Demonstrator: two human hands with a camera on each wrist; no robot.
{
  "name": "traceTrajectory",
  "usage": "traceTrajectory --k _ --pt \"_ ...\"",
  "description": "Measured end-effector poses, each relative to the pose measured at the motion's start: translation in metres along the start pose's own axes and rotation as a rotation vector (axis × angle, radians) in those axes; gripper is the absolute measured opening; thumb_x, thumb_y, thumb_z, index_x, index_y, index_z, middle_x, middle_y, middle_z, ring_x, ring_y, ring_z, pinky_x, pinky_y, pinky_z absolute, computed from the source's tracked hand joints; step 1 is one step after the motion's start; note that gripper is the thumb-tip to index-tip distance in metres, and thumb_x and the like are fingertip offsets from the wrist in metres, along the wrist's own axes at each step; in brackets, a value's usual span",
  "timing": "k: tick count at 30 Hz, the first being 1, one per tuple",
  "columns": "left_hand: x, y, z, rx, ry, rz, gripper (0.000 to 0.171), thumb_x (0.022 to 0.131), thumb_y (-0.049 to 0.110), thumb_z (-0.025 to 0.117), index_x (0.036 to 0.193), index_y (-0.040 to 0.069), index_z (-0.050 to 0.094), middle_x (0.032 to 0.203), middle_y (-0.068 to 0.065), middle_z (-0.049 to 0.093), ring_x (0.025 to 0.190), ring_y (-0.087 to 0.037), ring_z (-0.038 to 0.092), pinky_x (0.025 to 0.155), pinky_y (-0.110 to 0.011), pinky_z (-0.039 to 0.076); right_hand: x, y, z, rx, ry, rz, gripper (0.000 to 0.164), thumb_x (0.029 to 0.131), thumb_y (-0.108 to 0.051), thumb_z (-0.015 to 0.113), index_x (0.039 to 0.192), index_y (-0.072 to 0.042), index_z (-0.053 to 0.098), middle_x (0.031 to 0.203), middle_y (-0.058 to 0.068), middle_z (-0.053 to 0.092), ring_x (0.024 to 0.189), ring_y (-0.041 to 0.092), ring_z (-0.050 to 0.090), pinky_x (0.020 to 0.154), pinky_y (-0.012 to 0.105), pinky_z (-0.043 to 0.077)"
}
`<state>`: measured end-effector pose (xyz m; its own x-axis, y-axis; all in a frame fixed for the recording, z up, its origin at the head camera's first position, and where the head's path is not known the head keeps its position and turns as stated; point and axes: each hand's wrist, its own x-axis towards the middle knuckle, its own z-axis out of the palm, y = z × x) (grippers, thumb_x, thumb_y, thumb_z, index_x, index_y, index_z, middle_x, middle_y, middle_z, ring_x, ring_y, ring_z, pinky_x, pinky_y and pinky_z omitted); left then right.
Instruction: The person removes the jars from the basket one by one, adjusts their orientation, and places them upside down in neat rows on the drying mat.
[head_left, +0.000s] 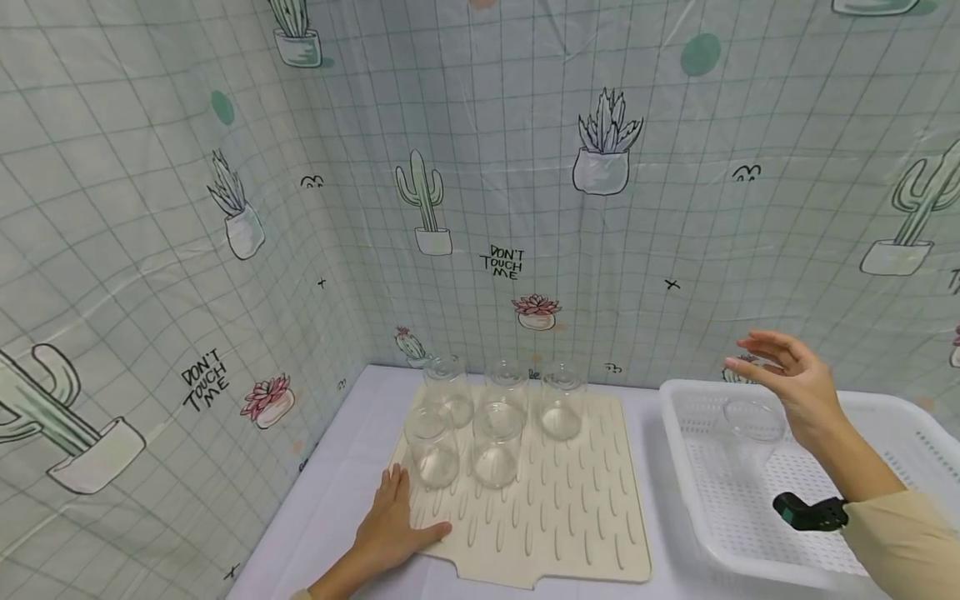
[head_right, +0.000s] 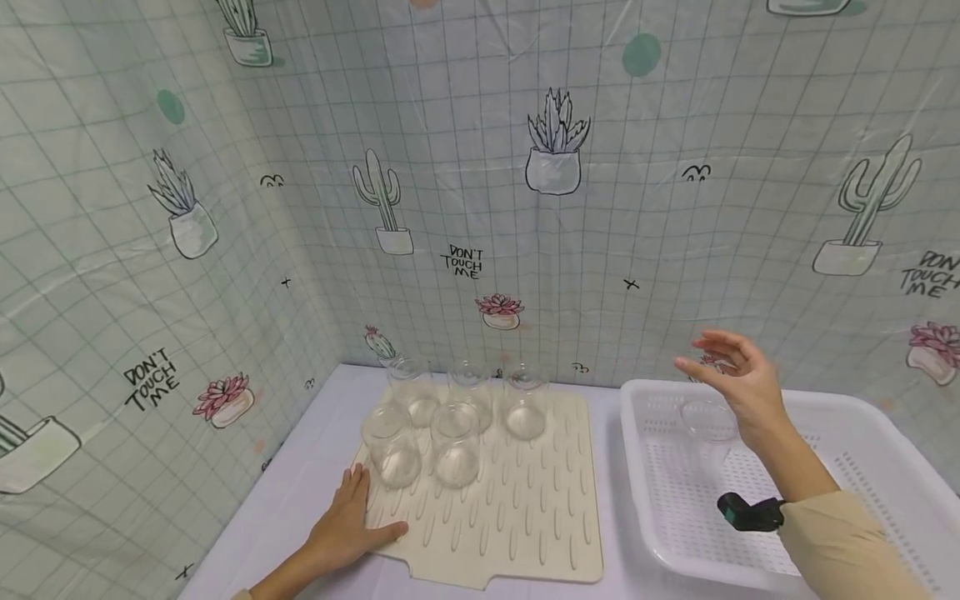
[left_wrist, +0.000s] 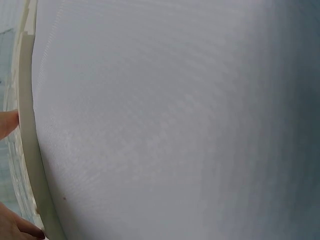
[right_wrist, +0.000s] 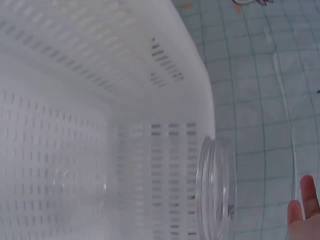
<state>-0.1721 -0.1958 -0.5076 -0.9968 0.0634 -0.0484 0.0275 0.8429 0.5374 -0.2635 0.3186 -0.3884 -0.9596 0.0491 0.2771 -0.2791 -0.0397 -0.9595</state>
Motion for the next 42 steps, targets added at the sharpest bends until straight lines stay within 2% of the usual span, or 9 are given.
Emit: traceTrajectory --k 4,12,17,20,22,24,30,33,42 --pt "-0.001 -0.001 0.001 -0.007 -0.012 -0.009 0.114 0.070 0.062 0.067 0.140 -0.013 0.018 0.147 -0.030 0.011 0.134 -0.045 0.007 0.098 -0.064 0.022 -0.006 0.008 -0.022 -0.019 -0.020 0.024 0.046 0.084 0.003 0.063 0.127 -0.007 0.048 0.114 -0.004 0.058 0.102 0.001 0.051 0.081 0.011 0.038" --pt "0.001 -0.002 0.003 0.002 -0.005 -0.018 0.115 0.069 0.064 0.066 0.141 -0.011 0.018 0.147 -0.029 0.011 0.134 -0.045 0.009 0.095 -0.066 0.024 -0.014 0.023 -0.055 -0.202 -0.111 0.060 0.049 0.091 -0.003 0.055 0.136 -0.011 0.039 0.124 -0.006 0.048 0.108 0.000 0.044 0.093 0.017 0.019" --pt "0.001 -0.003 0.002 -0.002 -0.003 -0.020 0.115 0.069 0.064 0.066 0.141 -0.011 0.018 0.147 -0.029 0.011 0.134 -0.045 0.008 0.095 -0.066 0.024 -0.015 0.031 -0.067 -0.259 -0.228 0.123 0.051 0.093 -0.005 0.052 0.140 -0.014 0.033 0.129 -0.008 0.044 0.114 -0.003 0.036 0.102 0.049 0.008" --pt "0.001 -0.003 0.003 -0.010 -0.006 -0.023 0.115 0.069 0.064 0.067 0.142 -0.010 0.017 0.148 -0.028 0.011 0.135 -0.044 0.008 0.095 -0.066 0.024 -0.016 0.038 -0.074 -0.340 -0.314 0.132 0.055 0.094 -0.006 0.050 0.143 -0.017 0.028 0.132 -0.010 0.040 0.114 -0.008 0.034 0.101 0.044 0.020" --pt "0.002 -0.003 0.003 -0.013 -0.005 -0.023 0.115 0.069 0.063 0.067 0.141 -0.011 0.017 0.147 -0.028 0.011 0.135 -0.044 0.008 0.095 -0.066 0.023 -0.017 0.042 -0.078 -0.367 -0.370 0.122 0.057 0.094 -0.004 0.050 0.144 -0.016 0.025 0.133 -0.009 0.040 0.114 -0.009 0.036 0.093 0.027 0.033" --pt "0.002 -0.003 0.003 -0.010 -0.002 -0.020 0.114 0.069 0.063 0.066 0.141 -0.011 0.018 0.148 -0.028 0.011 0.135 -0.044 0.008 0.095 -0.066 0.024 -0.017 0.046 -0.082 -0.376 -0.415 0.117 0.060 0.093 -0.001 0.050 0.145 -0.013 0.023 0.132 -0.012 0.042 0.113 -0.009 0.040 0.077 0.014 0.038" --pt "0.004 -0.001 0.002 -0.007 -0.006 -0.025 0.114 0.070 0.064 0.066 0.141 -0.011 0.018 0.148 -0.028 0.010 0.135 -0.044 0.008 0.096 -0.066 0.023 -0.019 0.056 -0.087 -0.337 -0.477 0.180 0.066 0.091 0.000 0.052 0.146 -0.010 0.018 0.130 -0.025 0.039 0.109 -0.013 0.041 0.077 0.015 0.043" --pt "0.004 -0.001 0.001 -0.012 -0.012 -0.027 0.114 0.070 0.063 0.066 0.141 -0.011 0.017 0.148 -0.028 0.010 0.135 -0.043 0.007 0.097 -0.065 0.022 -0.019 0.060 -0.087 -0.327 -0.497 0.209 0.068 0.091 -0.001 0.053 0.147 -0.010 0.016 0.131 -0.025 0.038 0.109 -0.014 0.040 0.078 0.018 0.044" --pt "0.005 -0.002 0.003 -0.007 -0.015 -0.024 0.115 0.069 0.064 0.066 0.142 -0.010 0.017 0.148 -0.027 0.011 0.136 -0.041 0.005 0.098 -0.064 0.022 -0.016 0.074 -0.082 -0.254 -0.612 0.176 0.073 0.086 0.007 0.055 0.146 -0.005 0.015 0.139 -0.005 0.039 0.118 -0.002 0.043 0.081 0.026 0.046"
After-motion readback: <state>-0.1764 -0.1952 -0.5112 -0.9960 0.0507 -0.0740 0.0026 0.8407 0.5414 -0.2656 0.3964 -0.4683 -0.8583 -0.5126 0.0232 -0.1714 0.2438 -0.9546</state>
